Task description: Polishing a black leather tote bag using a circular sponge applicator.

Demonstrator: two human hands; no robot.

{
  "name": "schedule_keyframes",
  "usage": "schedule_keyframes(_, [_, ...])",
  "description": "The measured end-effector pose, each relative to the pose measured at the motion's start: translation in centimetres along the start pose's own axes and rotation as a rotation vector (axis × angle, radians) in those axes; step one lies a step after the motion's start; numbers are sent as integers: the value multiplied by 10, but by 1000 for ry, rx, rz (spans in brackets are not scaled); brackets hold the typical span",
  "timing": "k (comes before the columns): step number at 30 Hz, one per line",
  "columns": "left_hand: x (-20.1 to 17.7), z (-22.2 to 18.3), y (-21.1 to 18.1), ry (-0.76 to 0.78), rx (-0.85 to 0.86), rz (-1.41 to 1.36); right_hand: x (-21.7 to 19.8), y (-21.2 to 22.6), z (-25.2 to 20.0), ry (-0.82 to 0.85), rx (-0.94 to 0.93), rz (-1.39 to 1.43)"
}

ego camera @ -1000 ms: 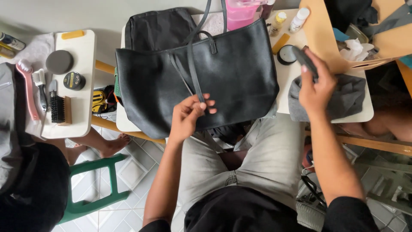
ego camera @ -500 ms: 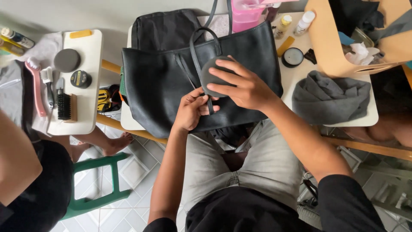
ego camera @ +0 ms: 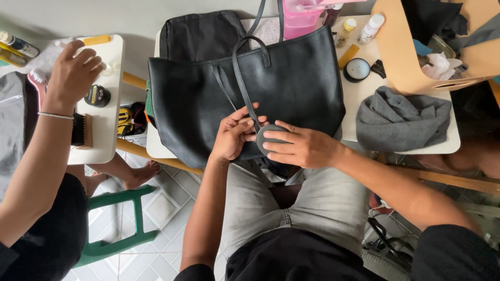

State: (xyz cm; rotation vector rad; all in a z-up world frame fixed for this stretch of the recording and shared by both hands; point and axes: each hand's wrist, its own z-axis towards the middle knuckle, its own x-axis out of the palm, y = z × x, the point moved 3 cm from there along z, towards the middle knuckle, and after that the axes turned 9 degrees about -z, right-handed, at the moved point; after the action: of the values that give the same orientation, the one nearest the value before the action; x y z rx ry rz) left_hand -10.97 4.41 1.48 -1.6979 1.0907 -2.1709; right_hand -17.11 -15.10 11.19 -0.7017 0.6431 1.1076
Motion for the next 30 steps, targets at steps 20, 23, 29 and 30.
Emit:
schedule_keyframes(20, [-2, -2, 2, -51, 100, 21, 3, 14, -24, -65, 126, 85])
schedule_keyframes(23, [-1, -7, 3, -31, 184, 320, -22, -31, -62, -245, 345, 107])
schedule_keyframes(29, [46, -22, -32, 263, 455, 1420, -59, -106, -132, -203, 749, -315])
schedule_keyframes(30, [47, -24, -34, 338, 457, 1571, -53, -114, -144, -65, 806, -385])
